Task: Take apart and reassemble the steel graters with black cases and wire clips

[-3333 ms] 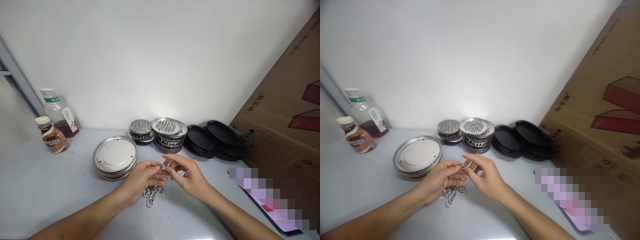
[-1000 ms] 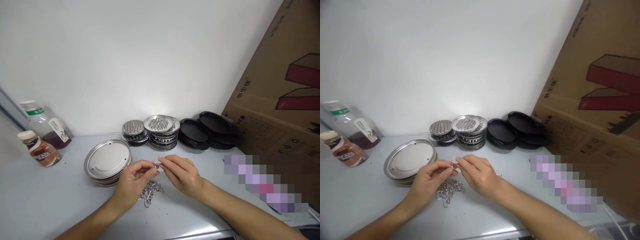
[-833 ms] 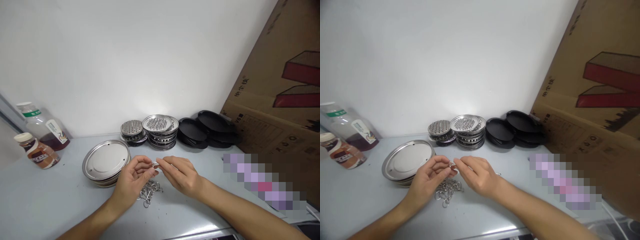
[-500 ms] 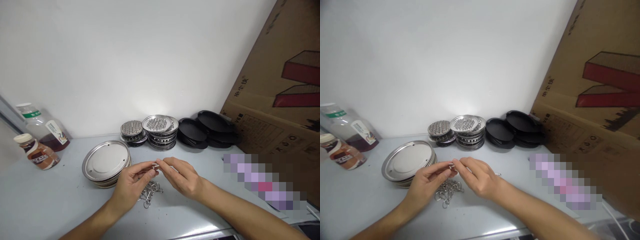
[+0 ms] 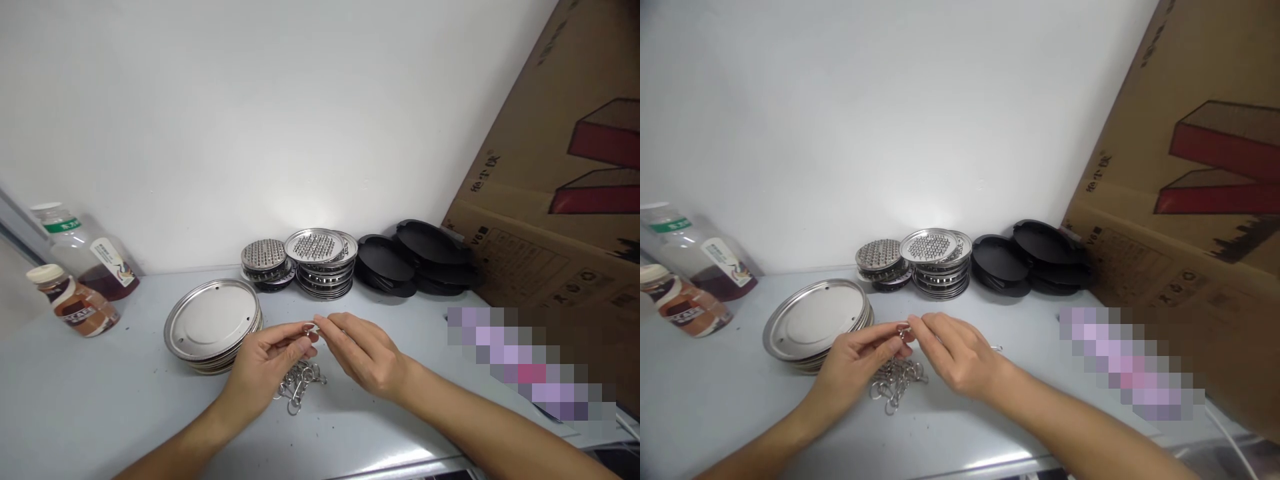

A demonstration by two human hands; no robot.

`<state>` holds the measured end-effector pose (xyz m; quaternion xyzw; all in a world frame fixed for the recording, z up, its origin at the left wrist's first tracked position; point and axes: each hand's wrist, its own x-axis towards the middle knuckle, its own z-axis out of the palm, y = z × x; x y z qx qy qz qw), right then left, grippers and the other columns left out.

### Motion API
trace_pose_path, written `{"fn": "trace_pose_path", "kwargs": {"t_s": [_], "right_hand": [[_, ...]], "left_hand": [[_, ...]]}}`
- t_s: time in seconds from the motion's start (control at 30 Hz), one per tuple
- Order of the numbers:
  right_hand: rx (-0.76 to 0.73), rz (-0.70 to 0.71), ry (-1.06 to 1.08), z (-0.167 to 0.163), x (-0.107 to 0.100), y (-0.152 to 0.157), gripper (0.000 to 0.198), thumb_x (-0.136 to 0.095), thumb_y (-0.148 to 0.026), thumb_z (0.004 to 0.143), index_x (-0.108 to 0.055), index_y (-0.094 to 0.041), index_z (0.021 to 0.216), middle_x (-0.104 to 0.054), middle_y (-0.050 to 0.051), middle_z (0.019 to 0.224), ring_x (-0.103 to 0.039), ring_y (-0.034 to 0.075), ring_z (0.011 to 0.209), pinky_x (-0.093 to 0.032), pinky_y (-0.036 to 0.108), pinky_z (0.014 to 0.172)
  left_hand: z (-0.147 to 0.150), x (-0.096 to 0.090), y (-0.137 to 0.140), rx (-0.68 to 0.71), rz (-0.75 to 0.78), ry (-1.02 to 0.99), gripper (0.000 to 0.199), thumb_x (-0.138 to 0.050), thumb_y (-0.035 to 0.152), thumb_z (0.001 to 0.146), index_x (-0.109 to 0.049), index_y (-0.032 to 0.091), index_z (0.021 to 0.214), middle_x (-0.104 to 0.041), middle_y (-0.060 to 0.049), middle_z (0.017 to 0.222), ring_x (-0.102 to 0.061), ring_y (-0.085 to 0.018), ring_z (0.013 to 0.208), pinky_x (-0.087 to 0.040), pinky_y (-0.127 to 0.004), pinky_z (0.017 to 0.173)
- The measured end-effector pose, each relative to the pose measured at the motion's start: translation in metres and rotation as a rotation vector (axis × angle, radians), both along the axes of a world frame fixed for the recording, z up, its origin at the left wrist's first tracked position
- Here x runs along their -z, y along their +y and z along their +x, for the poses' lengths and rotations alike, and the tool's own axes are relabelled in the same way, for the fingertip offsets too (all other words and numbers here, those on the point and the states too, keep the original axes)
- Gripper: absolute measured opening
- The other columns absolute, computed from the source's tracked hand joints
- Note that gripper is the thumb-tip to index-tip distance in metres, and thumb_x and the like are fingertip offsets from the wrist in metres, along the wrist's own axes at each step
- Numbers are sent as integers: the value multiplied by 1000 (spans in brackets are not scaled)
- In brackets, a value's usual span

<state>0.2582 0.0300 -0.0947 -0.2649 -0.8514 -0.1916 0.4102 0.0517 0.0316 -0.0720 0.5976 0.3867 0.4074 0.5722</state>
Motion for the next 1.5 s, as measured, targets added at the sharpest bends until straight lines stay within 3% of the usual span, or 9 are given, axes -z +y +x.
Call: {"fn": "trace_pose_path", "kwargs": {"t_s": [0.4,0.57,0.67,0.77,0.87,1.07,1.23,1.4,1.5], "right_hand": [[-18,-94,161,-22,3,-4,52,-50,-6,91,-42,-14,142,-67,13,94,-65,20,78,-57,32,64],[-38,-523,358,8,-36,5,25,-52,-14,93,-70,-20,110,-70,8,92,-67,17,81,-58,31,72],[-53,-1027,195,51,-53,19,18,-58,-21,89,-75,-20,92,-70,7,92,-68,15,70,-58,26,60],[-25,-1452,-7,83,-50,35,16,-61,-21,83,-75,-16,89,-72,5,79,-68,14,60,-56,24,54],[85,-1657,-140,89,-35,46,15,-65,-18,73,-71,-14,87,-69,1,63,-65,14,51,-52,22,48],[134,-1657,-283,73,-28,46,14,-68,-20,67,-71,-15,79,-66,-1,59,-61,13,48,-46,19,43],[149,-1441,-275,72,-37,42,14,-65,-22,72,-75,-15,79,-67,0,63,-58,10,47,-42,19,49],[10,-1349,-160,51,-25,43,20,-64,-21,75,-76,-17,89,-69,0,70,-57,11,54,-41,20,53],[-53,-1324,-60,32,-12,40,18,-64,-22,77,-75,-17,90,-67,-1,68,-55,11,59,-40,20,54]], "left_hand": [[8,3,-4,134,-64,11,25,-69,35,84,-78,16,96,-72,-5,73,-66,-17,73,-54,-28,72],[3,5,4,2,-29,60,29,-72,36,80,-74,18,102,-73,-5,84,-67,-18,78,-55,-28,72],[-2,13,10,0,154,269,16,-70,30,81,-76,21,93,-72,-3,82,-66,-17,76,-53,-26,71],[2,20,9,54,346,413,16,-62,24,87,-77,23,94,-73,-4,88,-67,-18,81,-52,-26,74],[10,26,7,121,418,454,23,-55,23,92,-75,24,102,-73,-4,92,-67,-18,84,-52,-27,76],[26,30,10,243,425,437,29,-53,18,92,-74,28,110,-74,-2,99,-67,-18,90,-51,-28,83],[22,18,15,355,491,361,39,-44,9,93,-72,28,113,-68,-2,120,-62,-17,109,-46,-30,99],[0,13,12,364,513,658,31,-73,24,78,-69,27,109,-64,-2,111,-55,-23,111,-45,-35,97],[-7,19,8,391,569,756,17,-69,19,81,-68,24,97,-63,-3,106,-53,-23,107,-44,-35,95]]}}
